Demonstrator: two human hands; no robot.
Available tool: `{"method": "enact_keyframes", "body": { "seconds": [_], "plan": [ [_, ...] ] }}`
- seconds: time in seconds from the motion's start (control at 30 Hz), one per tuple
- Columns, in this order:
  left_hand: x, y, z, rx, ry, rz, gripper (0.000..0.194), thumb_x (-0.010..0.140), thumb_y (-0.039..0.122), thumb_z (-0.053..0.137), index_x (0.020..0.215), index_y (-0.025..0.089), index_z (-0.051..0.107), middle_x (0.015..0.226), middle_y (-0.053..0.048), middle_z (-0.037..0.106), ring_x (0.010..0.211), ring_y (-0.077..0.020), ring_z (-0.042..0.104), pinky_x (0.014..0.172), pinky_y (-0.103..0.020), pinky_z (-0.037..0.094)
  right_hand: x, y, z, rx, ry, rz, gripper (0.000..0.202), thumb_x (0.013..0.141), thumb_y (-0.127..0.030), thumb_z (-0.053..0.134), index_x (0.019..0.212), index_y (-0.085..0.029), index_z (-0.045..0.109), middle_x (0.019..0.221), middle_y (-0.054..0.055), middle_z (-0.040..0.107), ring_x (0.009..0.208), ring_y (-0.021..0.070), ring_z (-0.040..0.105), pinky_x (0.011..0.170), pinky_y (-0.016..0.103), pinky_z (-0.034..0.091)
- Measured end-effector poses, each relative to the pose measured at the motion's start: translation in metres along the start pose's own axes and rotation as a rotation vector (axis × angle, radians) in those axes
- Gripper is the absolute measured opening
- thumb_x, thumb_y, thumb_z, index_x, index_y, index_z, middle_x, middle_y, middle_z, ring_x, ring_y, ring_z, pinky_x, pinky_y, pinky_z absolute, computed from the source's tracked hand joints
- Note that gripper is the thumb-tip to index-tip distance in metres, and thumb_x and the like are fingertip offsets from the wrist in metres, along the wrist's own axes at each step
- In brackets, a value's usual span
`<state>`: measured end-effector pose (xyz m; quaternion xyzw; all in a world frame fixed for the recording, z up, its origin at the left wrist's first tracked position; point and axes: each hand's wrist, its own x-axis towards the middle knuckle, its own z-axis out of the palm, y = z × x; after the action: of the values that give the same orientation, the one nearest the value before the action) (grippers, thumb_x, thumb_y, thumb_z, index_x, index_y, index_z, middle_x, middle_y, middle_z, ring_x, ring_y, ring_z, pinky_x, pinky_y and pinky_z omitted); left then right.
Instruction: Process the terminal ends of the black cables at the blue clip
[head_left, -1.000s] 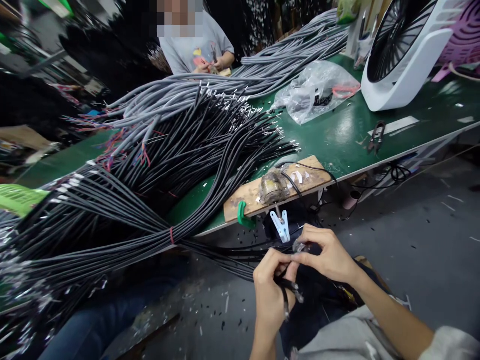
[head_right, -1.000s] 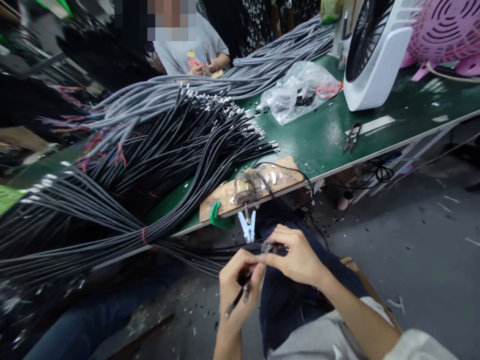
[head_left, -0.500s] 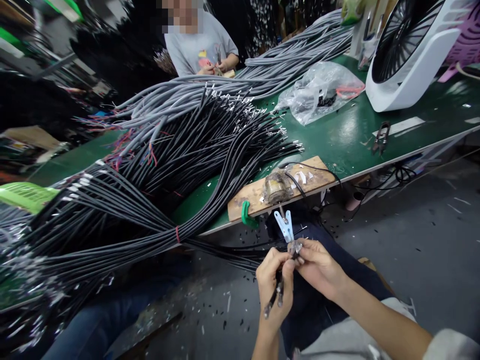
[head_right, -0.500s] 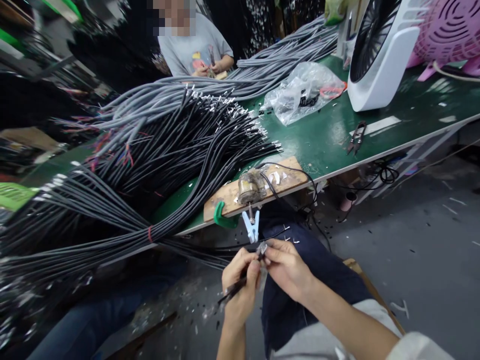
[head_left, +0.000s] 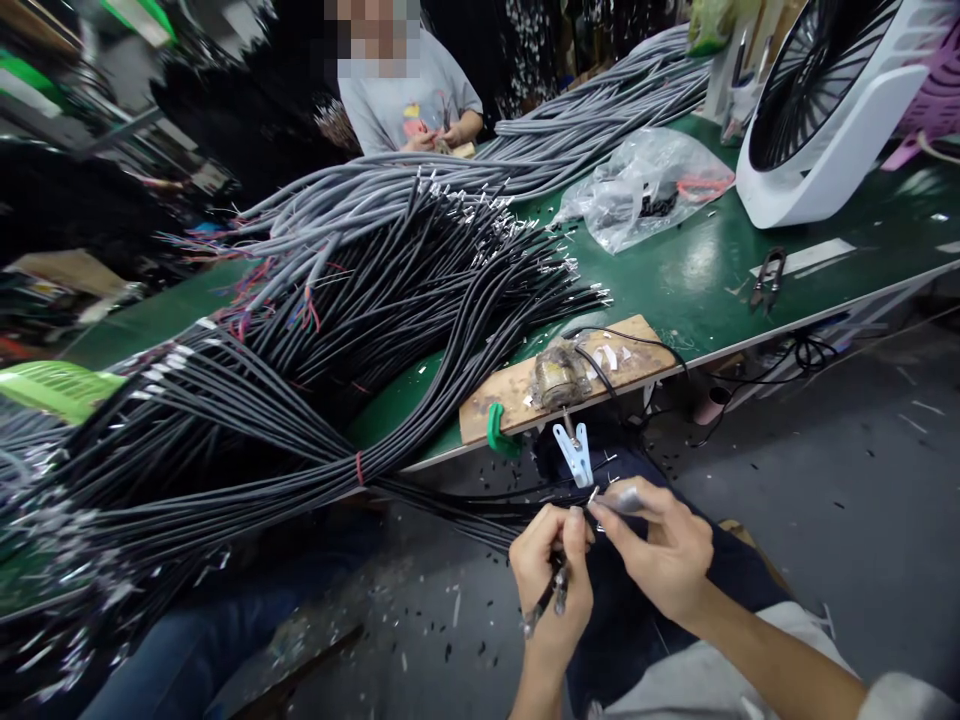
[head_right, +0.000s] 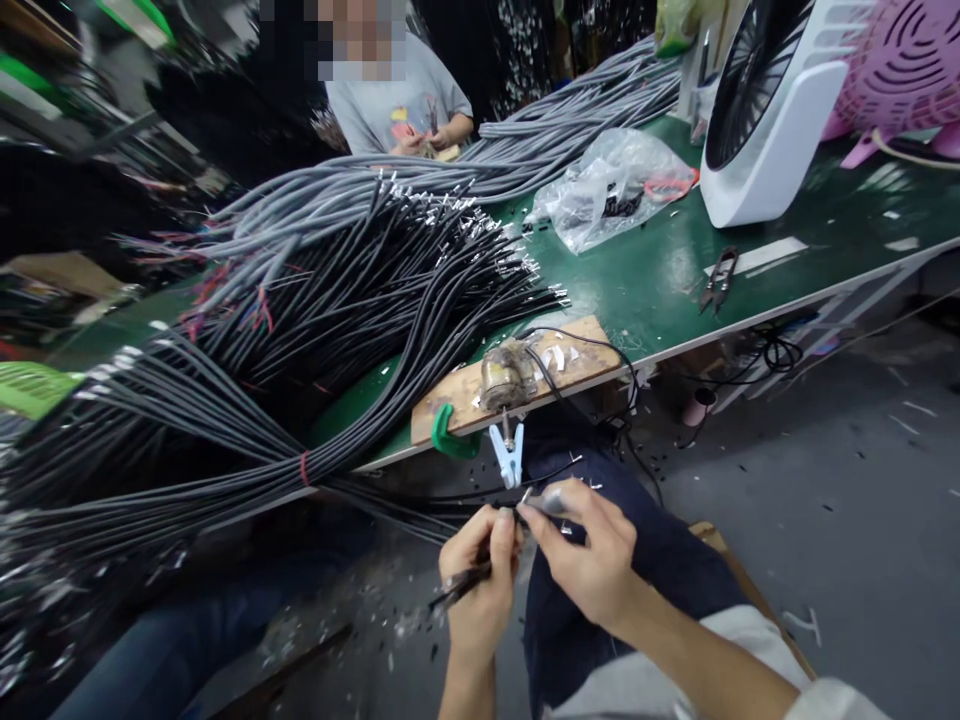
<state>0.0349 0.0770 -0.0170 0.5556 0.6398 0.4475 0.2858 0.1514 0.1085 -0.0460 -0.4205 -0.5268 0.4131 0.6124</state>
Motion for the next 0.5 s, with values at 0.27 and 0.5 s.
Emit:
{"method": "enact_keyframes", "body": {
  "seconds": [0.27, 0.5],
  "plan": [
    [0.009, 0.000, -0.008, 0.000, -0.085, 0.031, 0.038, 0.093, 0.027, 0.047, 0.057, 0.017, 0.050, 0.054, 0.002, 0.047, 0.049, -0.0101, 0.047, 0.050, -0.022, 0.033, 0.022, -0.008, -0.009, -0.009, -0.382, 0.063, 0.009, 0.088, -0.027, 0.061, 0.086, -0.019, 0.064, 0.073, 0.004, 0.061, 0.070, 0.0174, 0.056, 0.064, 0.030, 0.047],
    [0.022, -0.001, -0.019, -0.184, -0.203, 0.288, 0.030, 0.088, 0.036, 0.059, 0.066, 0.016, 0.064, 0.058, 0.000, 0.058, 0.053, -0.0115, 0.052, 0.053, -0.022, 0.038, 0.026, -0.002, -0.003, 0.621, -0.603, 0.557, 0.052, 0.073, -0.062, 0.065, 0.051, -0.017, 0.051, 0.050, -0.003, 0.042, 0.048, 0.0104, 0.037, 0.045, 0.024, 0.029]
  ]
}}
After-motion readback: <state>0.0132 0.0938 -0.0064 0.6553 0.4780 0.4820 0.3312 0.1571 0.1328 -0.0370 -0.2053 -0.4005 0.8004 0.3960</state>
